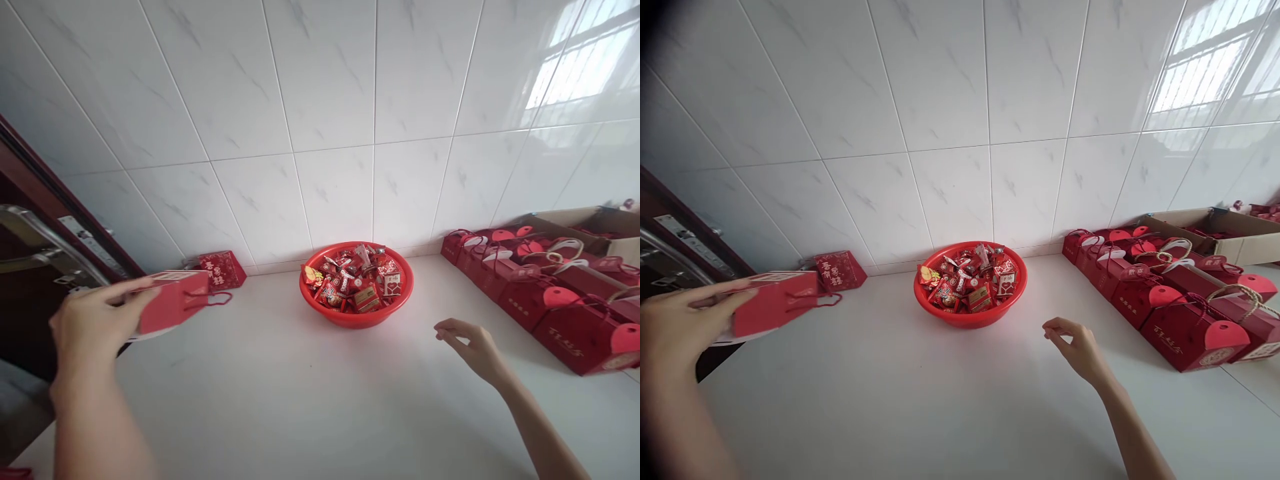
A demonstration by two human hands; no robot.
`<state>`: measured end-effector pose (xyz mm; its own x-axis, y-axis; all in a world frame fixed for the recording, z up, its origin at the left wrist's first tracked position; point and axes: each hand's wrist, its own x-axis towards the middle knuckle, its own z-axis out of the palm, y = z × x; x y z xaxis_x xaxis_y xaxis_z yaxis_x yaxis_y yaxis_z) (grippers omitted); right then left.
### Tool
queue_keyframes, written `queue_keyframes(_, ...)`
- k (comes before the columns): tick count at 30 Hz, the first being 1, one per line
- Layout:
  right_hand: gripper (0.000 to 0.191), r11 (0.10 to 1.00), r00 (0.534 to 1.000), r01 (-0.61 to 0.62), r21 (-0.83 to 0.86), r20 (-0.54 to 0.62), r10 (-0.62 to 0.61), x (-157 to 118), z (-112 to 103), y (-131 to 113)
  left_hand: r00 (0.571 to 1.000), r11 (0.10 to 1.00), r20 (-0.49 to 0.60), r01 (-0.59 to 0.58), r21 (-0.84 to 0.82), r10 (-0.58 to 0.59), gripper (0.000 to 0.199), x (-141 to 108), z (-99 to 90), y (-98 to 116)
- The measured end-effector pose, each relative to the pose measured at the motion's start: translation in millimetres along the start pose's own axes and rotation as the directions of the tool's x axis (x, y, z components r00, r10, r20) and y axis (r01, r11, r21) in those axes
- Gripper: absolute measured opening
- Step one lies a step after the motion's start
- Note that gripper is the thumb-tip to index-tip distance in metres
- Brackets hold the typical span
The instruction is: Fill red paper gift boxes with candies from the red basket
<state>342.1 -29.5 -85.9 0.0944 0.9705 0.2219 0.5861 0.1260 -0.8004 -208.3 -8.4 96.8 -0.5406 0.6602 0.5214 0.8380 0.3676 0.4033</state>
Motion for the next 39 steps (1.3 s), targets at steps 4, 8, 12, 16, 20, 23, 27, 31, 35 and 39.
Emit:
queue_keyframes(4,0.040,1.000,1.000,-0.009,0.019,0.030,0.008,-0.9,1.3,-1.3,0.905,0.997,0.419,-0.064,-0.031,0.071,0.027,-25.5,-29.8,46.2)
queue_keyframes(8,0.045,0.995,0.993,0.014,0.096,0.114,-0.025,-2.4,4.8,-19.8,0.563,0.836,0.637,-0.480,-0.266,0.526,0.020,-59.3,-33.6,79.1)
queue_keyframes(12,0.042,0.969,0.945,0.065,0.237,0.296,-0.136,-6.7,19.4,-51.5,0.067,0.476,0.610,-0.695,-0.539,0.790,0.027,-106.6,-21.3,122.2)
queue_keyframes(16,0.038,0.920,0.879,0.124,0.371,0.390,-0.275,-13.7,41.5,-74.2,-0.173,0.182,0.435,-0.730,-0.659,0.884,0.027,-152.1,4.7,155.0)
queue_keyframes(20,0.051,0.904,0.853,0.190,0.382,0.391,-0.345,-20.7,54.6,-77.5,-0.295,-0.084,0.255,-0.790,-0.608,0.921,0.020,-182.4,34.0,160.9)
queue_keyframes(23,0.054,0.918,0.857,0.250,0.308,0.371,-0.358,-25.7,55.8,-73.7,-0.315,-0.168,0.154,-0.789,-0.591,0.937,0.019,-192.5,47.6,157.4)
queue_keyframes(27,0.047,0.900,0.841,0.350,0.261,0.336,-0.424,-31.1,52.8,-69.6,-0.123,-0.042,0.081,-0.762,-0.646,0.989,0.027,-190.4,49.8,149.0)
queue_keyframes(31,0.043,0.883,0.857,0.400,0.246,0.242,-0.456,-29.4,48.3,-73.1,0.204,0.284,0.197,-0.691,-0.665,0.959,0.024,-181.5,45.3,136.8)
queue_keyframes(35,0.039,0.840,0.803,0.489,0.233,0.255,-0.538,-19.9,42.6,-90.5,0.366,0.470,0.300,-0.603,-0.645,0.881,0.025,-182.8,47.7,129.3)
queue_keyframes(39,0.043,0.802,0.690,0.559,0.209,0.419,-0.590,-11.1,39.5,-114.5,0.399,0.531,0.357,-0.538,-0.655,0.845,0.026,-192.7,57.4,128.3)
